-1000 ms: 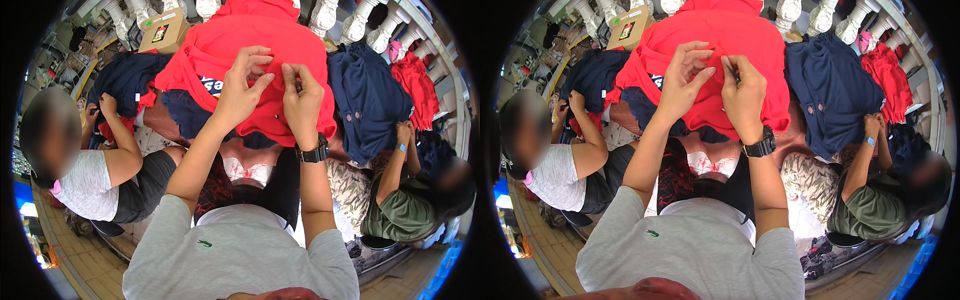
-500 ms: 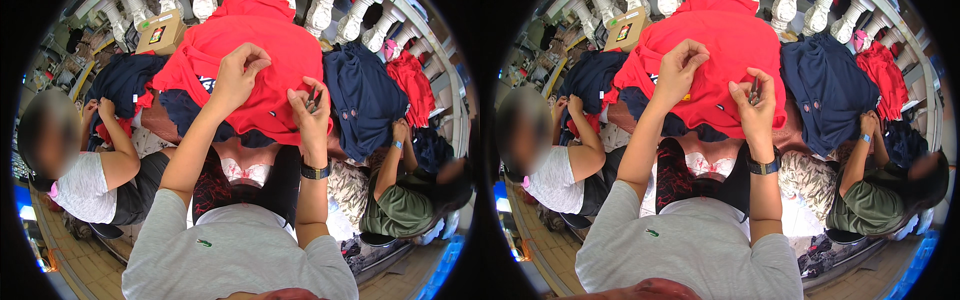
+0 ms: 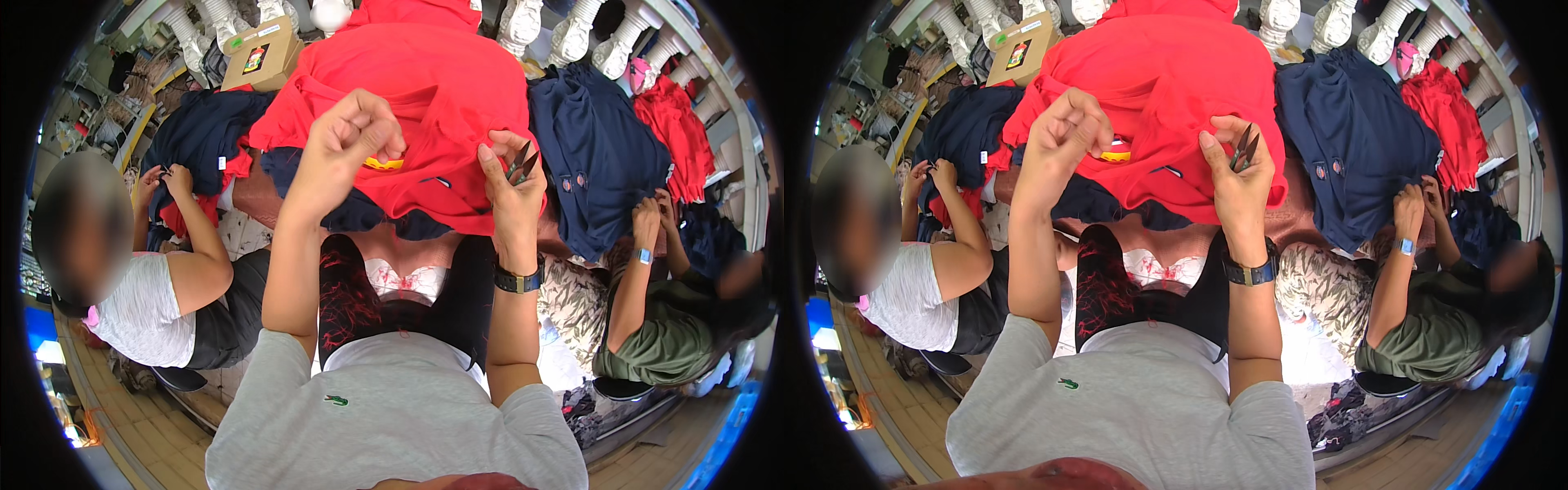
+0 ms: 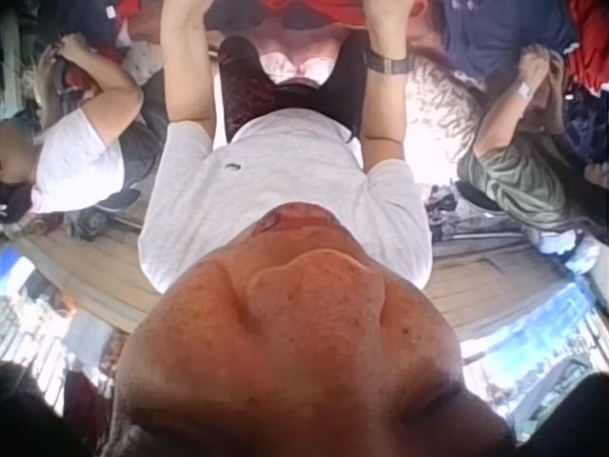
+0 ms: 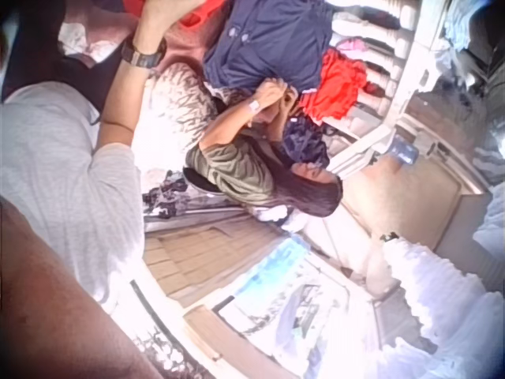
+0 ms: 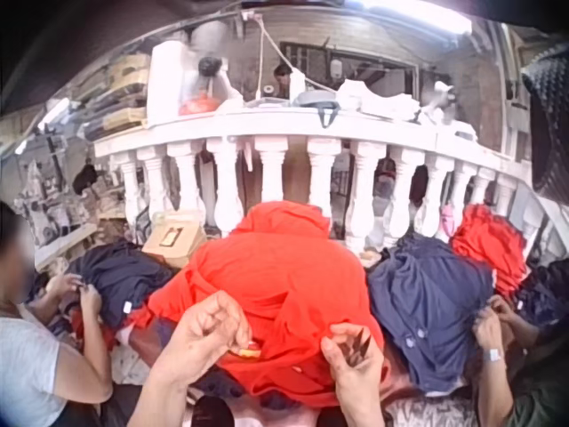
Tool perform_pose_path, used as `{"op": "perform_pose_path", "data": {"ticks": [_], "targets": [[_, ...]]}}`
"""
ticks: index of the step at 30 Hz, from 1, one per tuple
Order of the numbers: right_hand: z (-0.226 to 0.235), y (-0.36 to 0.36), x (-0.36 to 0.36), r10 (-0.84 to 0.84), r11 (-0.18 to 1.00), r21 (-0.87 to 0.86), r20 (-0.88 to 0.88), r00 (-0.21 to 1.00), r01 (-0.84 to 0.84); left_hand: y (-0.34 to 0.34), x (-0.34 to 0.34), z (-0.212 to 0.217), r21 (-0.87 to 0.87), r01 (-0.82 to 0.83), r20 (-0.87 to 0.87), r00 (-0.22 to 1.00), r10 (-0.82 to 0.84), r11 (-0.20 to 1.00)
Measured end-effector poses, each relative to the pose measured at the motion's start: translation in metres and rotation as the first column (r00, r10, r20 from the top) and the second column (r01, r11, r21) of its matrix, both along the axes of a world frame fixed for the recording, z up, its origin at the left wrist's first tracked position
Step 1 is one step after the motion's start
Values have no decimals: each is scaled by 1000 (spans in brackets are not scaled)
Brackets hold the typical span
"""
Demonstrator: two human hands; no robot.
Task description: The person uses small scissors to trim loose threads and tags from a red t-shirt. They repeatedly turn the shirt over to access different areas, including the collar and hem, while seated on the floor.
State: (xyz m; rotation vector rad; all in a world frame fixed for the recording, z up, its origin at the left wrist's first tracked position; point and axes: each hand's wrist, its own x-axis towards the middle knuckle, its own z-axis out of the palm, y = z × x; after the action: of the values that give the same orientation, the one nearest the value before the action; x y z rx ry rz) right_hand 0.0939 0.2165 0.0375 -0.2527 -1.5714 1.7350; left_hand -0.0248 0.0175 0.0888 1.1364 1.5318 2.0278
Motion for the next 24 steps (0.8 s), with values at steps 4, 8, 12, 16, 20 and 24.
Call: {"op": "perform_pose_path", "data": {"ticks": [4,8,12,16,20,24], "targets": [[-1,-2,1,49,996,-73,-9,999,-50,31,18,-14,-24,-467,-535,753,383,884],[-5,0,1,55,992,-112,-8,998,-56,59,16,-37,60,-580,-648,597,474,813],[-15,7,6,32,994,-109,16,999,-30,67,11,-51,98,-596,-703,526,479,797],[-18,7,10,26,993,-118,40,999,-21,68,14,-52,108,-595,-737,490,465,797],[-20,6,10,31,991,-134,18,999,-28,80,17,-51,147,-614,-738,455,499,776],[-23,5,5,-121,991,68,44,992,118,85,7,-57,172,-629,-781,383,494,759]]}}
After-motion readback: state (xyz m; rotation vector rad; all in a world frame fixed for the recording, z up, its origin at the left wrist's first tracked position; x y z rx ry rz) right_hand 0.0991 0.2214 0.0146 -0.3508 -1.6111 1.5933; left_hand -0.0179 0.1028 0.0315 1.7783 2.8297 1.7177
